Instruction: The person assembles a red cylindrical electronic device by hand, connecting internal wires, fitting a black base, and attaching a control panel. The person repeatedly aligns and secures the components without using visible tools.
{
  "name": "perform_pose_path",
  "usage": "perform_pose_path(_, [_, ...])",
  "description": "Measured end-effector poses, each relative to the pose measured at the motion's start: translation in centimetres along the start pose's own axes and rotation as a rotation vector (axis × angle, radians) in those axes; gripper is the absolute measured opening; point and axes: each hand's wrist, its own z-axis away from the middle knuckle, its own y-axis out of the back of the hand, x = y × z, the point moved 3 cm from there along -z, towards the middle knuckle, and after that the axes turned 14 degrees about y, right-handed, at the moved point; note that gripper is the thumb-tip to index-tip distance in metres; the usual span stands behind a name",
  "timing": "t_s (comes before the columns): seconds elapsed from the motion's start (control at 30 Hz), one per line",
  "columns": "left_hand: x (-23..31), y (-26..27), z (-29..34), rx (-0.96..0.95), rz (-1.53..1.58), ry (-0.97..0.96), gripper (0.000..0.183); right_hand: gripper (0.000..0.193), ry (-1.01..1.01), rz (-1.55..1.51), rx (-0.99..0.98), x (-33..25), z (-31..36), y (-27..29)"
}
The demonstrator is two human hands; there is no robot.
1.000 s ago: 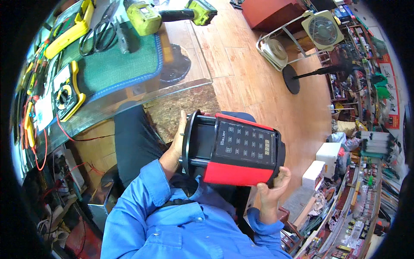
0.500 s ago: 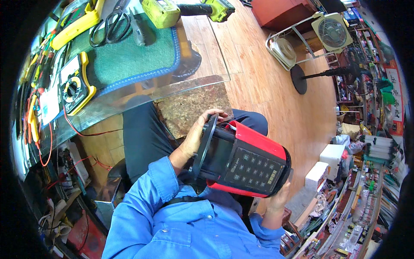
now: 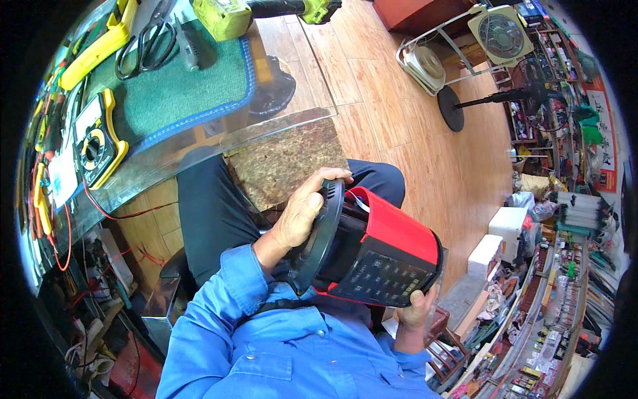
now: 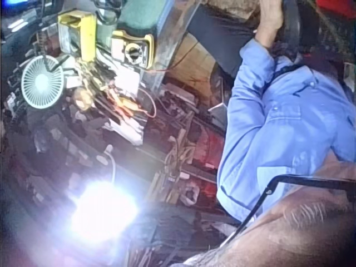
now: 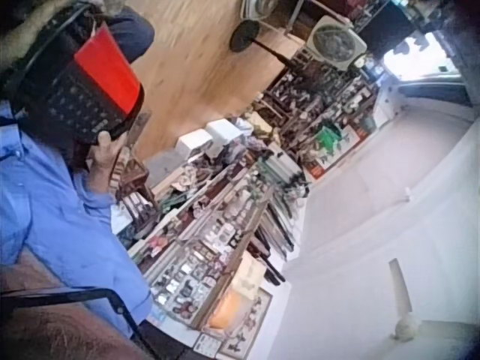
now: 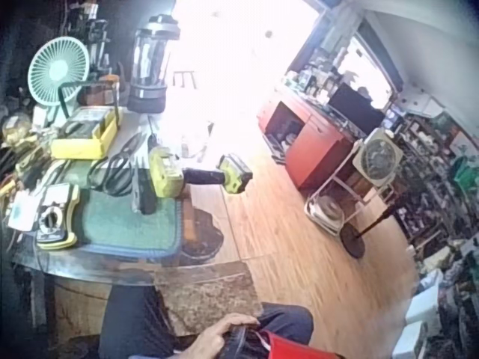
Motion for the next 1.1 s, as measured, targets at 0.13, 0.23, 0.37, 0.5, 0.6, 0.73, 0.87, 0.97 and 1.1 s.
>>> perform_pose_path(0.13, [1.0,-0.7,0.3,0.004,-0.008,0.014,0.114,0.093,0.049,-0.031,-0.024,0.9,-0.3,0.8])
perform_pose_path(0.23, [1.2,-0.6,0.2,-0.016,-0.068,-0.025,0.108,0.091,0.081,0.104,-0.070,1.0,-0.2,2.3])
perform_pose_path(0.37, [-3.0,0.2,-0.2,-0.092,0.233,0.265,0.098,0.090,0.019,0.233,-0.138,-1.8,-1.4,-0.8])
perform_pose_path(0.5, [-4.3,0.5,-0.4,-0.049,0.560,0.580,0.097,0.098,0.081,0.271,-0.151,-1.6,-2.0,-2.1])
perform_pose_path(0.6, [-4.3,1.9,0.6,-0.048,0.619,0.623,0.091,0.108,0.113,0.209,-0.152,-1.6,-2.2,-3.0])
perform_pose_path(0.73, [-3.9,3.7,2.6,0.034,0.823,0.765,0.082,0.097,0.133,0.162,-0.174,-0.9,-1.8,-2.5])
perform_pose_path(0.87, [-4.9,4.0,3.1,-0.024,1.012,0.761,0.089,0.112,0.292,0.216,-0.126,0.5,-1.1,-3.6])
perform_pose_path(0.97, [-4.9,3.3,3.6,0.055,0.957,0.773,0.096,0.127,0.298,0.186,-0.023,0.3,-0.5,-4.4])
perform_pose_path(1.1, [-6.3,3.9,3.9,0.020,1.004,0.792,0.109,0.133,0.262,0.254,-0.155,0.5,-0.5,-3.6])
